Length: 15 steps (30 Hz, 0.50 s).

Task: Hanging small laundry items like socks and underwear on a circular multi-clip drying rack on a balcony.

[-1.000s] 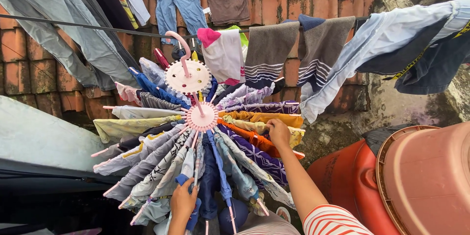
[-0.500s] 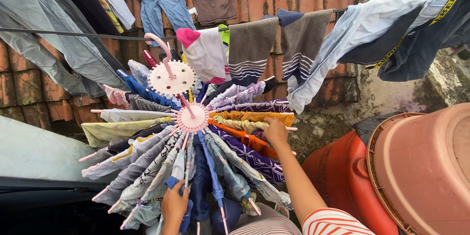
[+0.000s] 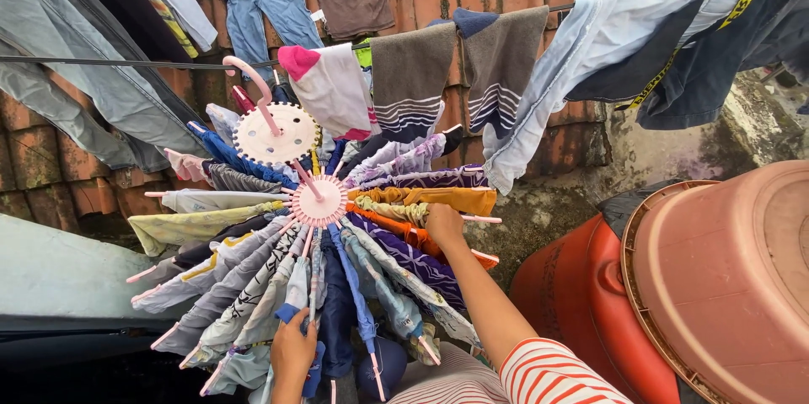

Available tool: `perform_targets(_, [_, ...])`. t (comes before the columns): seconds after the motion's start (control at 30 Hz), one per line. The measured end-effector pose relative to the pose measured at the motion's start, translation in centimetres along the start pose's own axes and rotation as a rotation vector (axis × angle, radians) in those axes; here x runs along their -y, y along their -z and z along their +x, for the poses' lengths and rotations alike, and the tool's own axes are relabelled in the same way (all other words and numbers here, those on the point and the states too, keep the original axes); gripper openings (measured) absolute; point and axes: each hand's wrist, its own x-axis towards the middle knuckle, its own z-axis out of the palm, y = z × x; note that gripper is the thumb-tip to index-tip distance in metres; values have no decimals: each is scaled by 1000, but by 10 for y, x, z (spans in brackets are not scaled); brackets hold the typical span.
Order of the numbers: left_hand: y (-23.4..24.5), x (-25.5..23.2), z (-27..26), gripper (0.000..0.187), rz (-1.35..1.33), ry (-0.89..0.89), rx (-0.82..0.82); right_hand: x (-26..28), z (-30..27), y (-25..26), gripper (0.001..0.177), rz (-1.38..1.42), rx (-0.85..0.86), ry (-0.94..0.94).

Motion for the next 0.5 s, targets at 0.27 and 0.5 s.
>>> perform_targets(0.27, [22, -11, -17, 42, -186, -8, -99, -72, -26, 70, 36, 876, 20, -59])
perform_targets(0.5, [27, -85, -12, 55, -357, -355, -47, -146, -47, 98, 67, 1495, 103, 53])
